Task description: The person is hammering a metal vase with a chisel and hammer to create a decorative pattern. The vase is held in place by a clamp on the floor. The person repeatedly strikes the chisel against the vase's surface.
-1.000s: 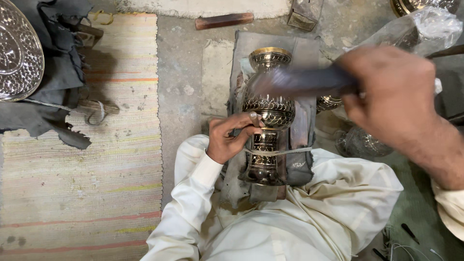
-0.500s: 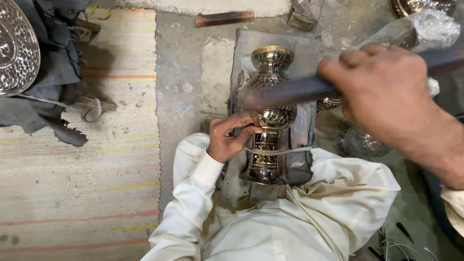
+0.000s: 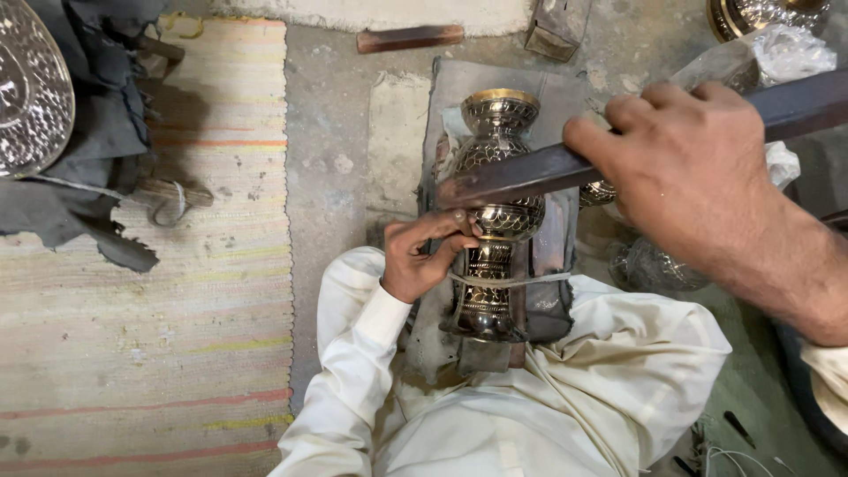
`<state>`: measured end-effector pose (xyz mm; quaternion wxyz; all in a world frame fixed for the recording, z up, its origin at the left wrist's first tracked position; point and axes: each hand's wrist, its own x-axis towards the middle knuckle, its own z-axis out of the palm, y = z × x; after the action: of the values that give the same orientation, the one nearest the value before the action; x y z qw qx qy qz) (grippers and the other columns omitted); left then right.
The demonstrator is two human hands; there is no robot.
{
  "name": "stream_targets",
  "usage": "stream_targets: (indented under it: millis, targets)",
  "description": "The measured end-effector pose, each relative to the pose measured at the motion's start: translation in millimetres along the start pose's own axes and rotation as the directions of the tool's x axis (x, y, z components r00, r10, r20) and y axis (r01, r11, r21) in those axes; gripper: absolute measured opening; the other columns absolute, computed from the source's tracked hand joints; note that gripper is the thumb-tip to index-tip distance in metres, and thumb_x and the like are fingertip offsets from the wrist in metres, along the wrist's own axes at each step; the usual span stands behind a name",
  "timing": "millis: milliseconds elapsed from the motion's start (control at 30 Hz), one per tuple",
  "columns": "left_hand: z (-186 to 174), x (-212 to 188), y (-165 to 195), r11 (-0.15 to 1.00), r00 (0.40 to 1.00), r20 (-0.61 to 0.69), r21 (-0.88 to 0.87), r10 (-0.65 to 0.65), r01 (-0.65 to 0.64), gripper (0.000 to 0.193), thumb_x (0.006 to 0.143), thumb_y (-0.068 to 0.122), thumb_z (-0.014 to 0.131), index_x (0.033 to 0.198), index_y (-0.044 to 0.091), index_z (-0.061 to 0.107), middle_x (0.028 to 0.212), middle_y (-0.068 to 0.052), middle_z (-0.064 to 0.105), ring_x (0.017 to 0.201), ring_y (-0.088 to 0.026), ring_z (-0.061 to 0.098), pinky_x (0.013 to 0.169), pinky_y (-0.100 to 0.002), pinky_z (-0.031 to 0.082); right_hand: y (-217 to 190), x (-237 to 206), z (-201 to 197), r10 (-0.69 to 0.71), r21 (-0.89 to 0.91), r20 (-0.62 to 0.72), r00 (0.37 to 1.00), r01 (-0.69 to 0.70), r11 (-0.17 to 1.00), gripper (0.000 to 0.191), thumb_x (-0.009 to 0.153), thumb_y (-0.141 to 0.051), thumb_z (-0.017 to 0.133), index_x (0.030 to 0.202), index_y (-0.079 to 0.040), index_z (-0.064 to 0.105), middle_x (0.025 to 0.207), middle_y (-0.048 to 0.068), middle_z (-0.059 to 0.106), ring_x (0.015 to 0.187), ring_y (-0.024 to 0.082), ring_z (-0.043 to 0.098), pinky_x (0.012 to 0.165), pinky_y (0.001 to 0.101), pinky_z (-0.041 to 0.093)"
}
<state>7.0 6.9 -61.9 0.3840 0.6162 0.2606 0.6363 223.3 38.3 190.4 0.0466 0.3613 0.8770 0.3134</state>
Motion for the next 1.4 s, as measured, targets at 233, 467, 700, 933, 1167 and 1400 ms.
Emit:
stream_targets:
  millis: [233,467,700,933,1167,1400]
  targets:
    - [2,-7,-10,0.999,0.999,-0.041,0.002,0.033,-0.032,0.023,0.096,-0.013,0.067,0.116,-0.001,0.066,0.107,-0.016,0.077,0.096,-0.025,0.079,0.090,-0.037,0.068,-2,0,-4,-0.035,-0.083,0.011,0.999,0.036,0.996,0.020,0.087,-0.024,0.076,0.106,-0.021,0.070,0.088,0.000,0.072,0.079,0.016,0.070,0.064,0.0315,0.053]
    - [1,-24,0,0.926,0.936,-0.312,-0.375,-0.165,0.038,0.016,0.100,0.005,0.072,0.113,0.002,0.062,0.100,-0.013,0.075,0.093,-0.023,0.077,0.086,-0.039,0.068,1,-37,36,0.143,0.381,0.503,0.852,-0.368,0.848,0.038,0.088,-0.024,0.075,0.123,-0.015,0.066,0.083,0.000,0.071,0.063,0.013,0.069,0.055,0.0288,0.057]
    - [23,-65,33,0.793,0.865,-0.182,-0.520,-0.467,0.319,0.028,0.098,0.007,0.071,0.119,-0.002,0.055,0.099,-0.014,0.073,0.092,-0.022,0.076,0.078,-0.034,0.066,-108,-104,77,0.156,0.791,0.562,0.813,-0.583,0.186,0.056,0.056,-0.038,0.101,0.094,-0.008,0.073,0.074,0.007,0.076,0.063,0.018,0.075,0.060,0.0356,0.060]
    - [22,-55,35,0.822,0.888,-0.159,-0.474,-0.432,0.315,0.028,0.100,0.005,0.070,0.121,-0.003,0.054,0.097,-0.017,0.073,0.092,-0.024,0.076,0.080,-0.034,0.065,-167,-129,95,0.311,0.808,0.582,0.751,-0.577,-0.119,0.053,0.060,-0.012,0.093,0.108,-0.003,0.070,0.082,0.008,0.080,0.074,0.013,0.077,0.071,0.0308,0.060]
    - [17,-40,46,0.842,0.898,-0.183,-0.460,-0.400,0.281,0.027,0.100,0.007,0.069,0.121,-0.002,0.052,0.098,-0.016,0.073,0.091,-0.023,0.076,0.078,-0.034,0.067,-194,-130,123,0.457,0.859,0.507,0.731,-0.471,-0.200,0.050,0.068,-0.001,0.086,0.115,0.000,0.069,0.090,0.005,0.080,0.082,0.008,0.071,0.077,0.0275,0.058]
    - [7,-22,47,0.859,0.886,-0.190,-0.394,-0.423,0.326,0.029,0.100,0.004,0.066,0.125,-0.003,0.053,0.096,-0.016,0.075,0.087,-0.022,0.077,0.071,-0.032,0.066,-207,-123,149,0.335,0.726,0.637,0.694,-0.393,-0.565,0.037,0.073,0.006,0.080,0.107,0.000,0.068,0.092,0.003,0.076,0.084,0.009,0.071,0.079,0.0280,0.060]
